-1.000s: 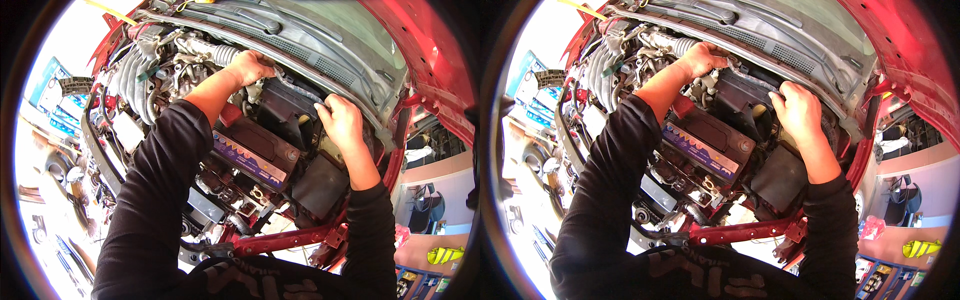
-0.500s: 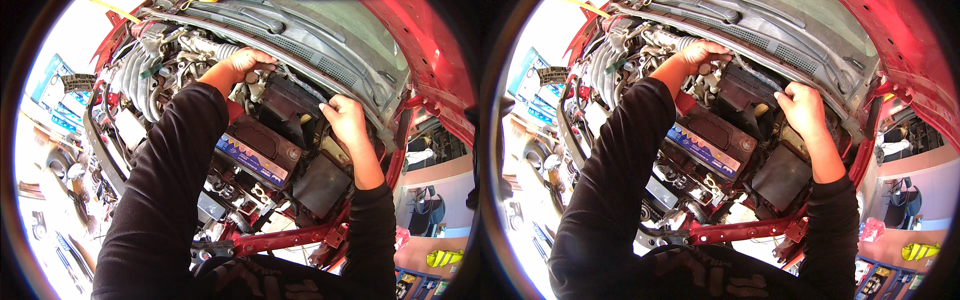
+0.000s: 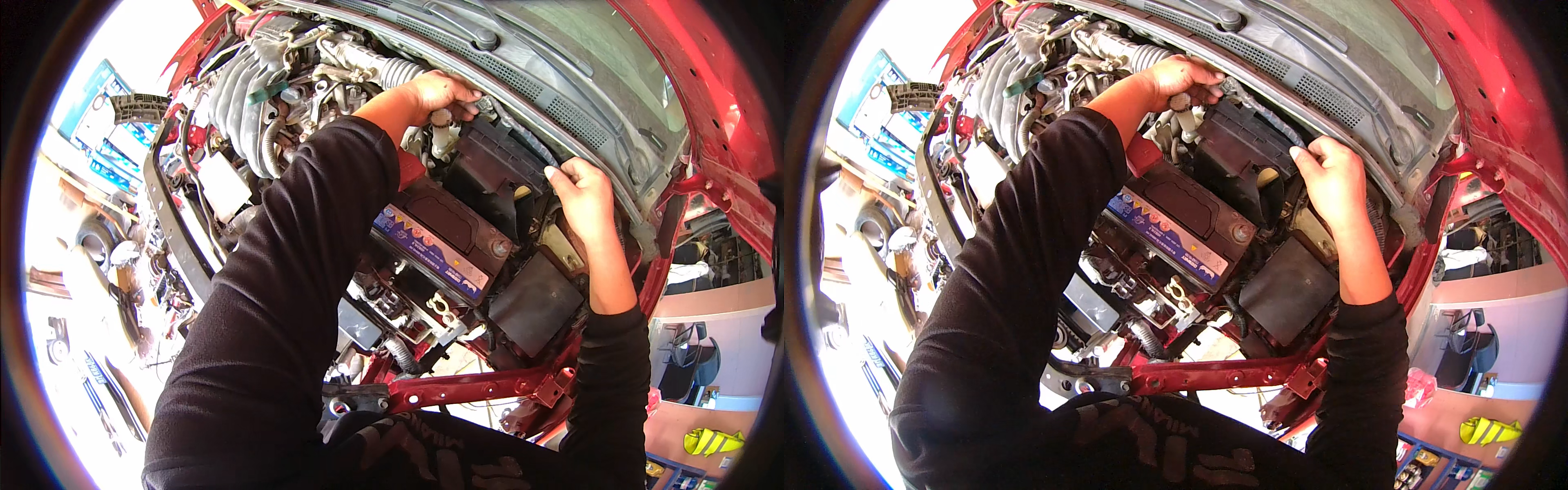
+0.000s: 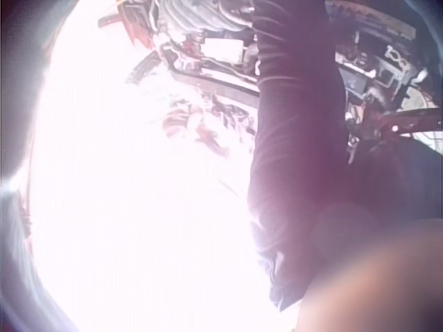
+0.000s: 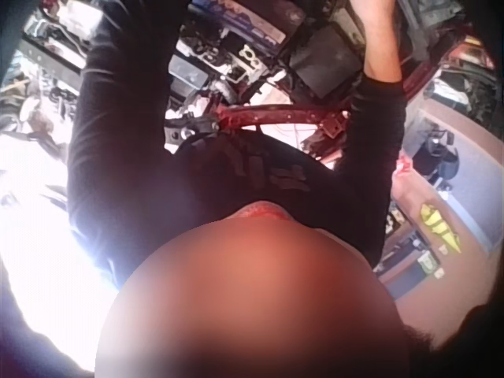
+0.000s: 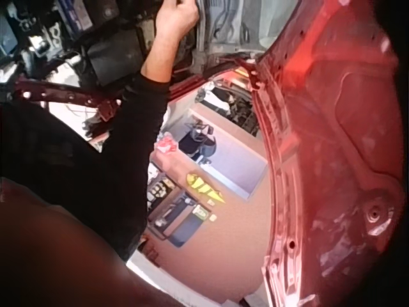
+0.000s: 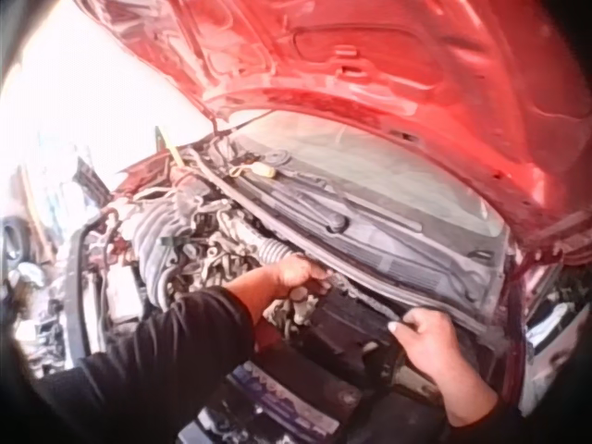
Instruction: The person works on a car engine with the hood open, using a wrench to tighten bolts and manipulating hoses and connectors. They then pour engine oil into the engine from a yellow container.
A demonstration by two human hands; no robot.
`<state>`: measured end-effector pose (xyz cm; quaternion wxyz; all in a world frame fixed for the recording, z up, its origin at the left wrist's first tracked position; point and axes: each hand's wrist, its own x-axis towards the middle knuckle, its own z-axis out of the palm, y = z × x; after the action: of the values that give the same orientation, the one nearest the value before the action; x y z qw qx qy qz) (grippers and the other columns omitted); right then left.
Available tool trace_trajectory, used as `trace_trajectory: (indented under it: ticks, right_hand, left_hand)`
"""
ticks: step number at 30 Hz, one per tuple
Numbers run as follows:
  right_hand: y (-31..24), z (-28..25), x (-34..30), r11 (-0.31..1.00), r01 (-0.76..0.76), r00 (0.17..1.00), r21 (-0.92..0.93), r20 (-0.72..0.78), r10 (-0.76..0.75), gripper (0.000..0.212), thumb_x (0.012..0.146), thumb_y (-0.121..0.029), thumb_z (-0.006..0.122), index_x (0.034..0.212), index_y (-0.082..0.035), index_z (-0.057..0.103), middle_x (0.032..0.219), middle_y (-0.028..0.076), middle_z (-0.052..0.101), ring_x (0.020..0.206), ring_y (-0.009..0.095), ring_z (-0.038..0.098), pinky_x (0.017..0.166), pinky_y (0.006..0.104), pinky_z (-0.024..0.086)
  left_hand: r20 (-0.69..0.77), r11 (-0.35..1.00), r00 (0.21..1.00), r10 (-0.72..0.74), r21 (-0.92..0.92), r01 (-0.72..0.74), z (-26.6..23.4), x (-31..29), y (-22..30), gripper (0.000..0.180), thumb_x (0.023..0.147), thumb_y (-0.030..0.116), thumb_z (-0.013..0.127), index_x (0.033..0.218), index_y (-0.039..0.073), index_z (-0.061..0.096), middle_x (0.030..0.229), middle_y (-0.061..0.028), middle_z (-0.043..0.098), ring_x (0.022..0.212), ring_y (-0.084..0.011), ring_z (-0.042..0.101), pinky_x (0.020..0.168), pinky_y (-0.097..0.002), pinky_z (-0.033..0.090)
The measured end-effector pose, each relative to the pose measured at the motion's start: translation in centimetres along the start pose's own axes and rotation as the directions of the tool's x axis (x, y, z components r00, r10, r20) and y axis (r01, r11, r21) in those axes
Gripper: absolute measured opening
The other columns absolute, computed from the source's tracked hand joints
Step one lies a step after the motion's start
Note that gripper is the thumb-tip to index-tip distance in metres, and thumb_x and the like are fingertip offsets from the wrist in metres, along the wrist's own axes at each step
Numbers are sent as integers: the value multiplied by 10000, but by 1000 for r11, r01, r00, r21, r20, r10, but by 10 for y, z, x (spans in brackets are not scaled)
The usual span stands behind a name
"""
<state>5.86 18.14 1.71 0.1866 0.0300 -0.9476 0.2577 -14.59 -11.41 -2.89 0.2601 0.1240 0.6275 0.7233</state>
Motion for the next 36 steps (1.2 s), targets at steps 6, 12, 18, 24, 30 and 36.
trace_trajectory:
  ticks: [6, 12, 18, 24, 30, 36]
  right_hand:
    - [3, 2, 1, 997, -25, 1000, 68, 16, 24, 303, 976, -261, 888, 932, 17, 777, 703, 125, 677, 642, 195, 610, 653, 401, 518]
    - [3, 5, 1, 998, -40, 999, 54, 27, 39, 299, 976, -254, 887, 929, 18, 772, 699, 117, 671, 641, 189, 603, 652, 397, 515]
    - [2, 6, 1, 996, -42, 999, 74, 20, 41, 312, 977, -270, 887, 933, 15, 769, 696, 115, 668, 633, 190, 598, 652, 398, 513]
    - [-5, 16, -4, 998, -23, 998, -62, -63, 19, 337, 993, -330, 866, 948, -13, 763, 746, 161, 712, 660, 336, 665, 679, 459, 541]
    - [-25, 17, -12, 930, 128, 978, -344, -114, -177, 293, 993, -327, 838, 1129, -71, 797, 1128, 182, 791, 970, 440, 747, 851, 542, 605]
    - [-54, 37, 1, 855, 408, 912, -320, 98, -399, 736, 983, -283, 823, 1607, 12, 565, 1561, 267, 649, 1409, 463, 641, 1201, 526, 529]
  left_hand:
    - [-43, 997, 996, 76, 29, -75, 6, -2, 1, 306, 1080, 206, 818, 1308, 7, 768, 1170, -138, 851, 979, -221, 831, 890, -389, 655]
    - [-32, 999, 999, 8, 36, -7, 10, 0, 3, 285, 1077, 237, 833, 1272, 35, 780, 1150, -92, 849, 974, -176, 815, 756, -297, 601]
    - [-38, 996, 999, 2, 94, 2, 12, -1, 4, 239, 1073, 229, 832, 1225, 51, 784, 1054, -48, 791, 861, -177, 760, 741, -317, 602]
    - [-46, 954, 999, -25, 298, 38, 8, 5, 7, 227, 1066, 298, 785, 1058, 72, 776, 970, -39, 768, 826, -175, 737, 733, -362, 598]
    - [-83, 941, 991, -104, 314, 125, 12, 6, 8, 295, 1046, 368, 779, 1031, 73, 796, 940, -49, 776, 740, -179, 713, 677, -380, 563]
    - [-65, 946, 994, -90, 308, 106, 13, 0, 10, 361, 1041, 430, 772, 1126, 80, 795, 944, -64, 781, 720, -189, 722, 660, -384, 563]
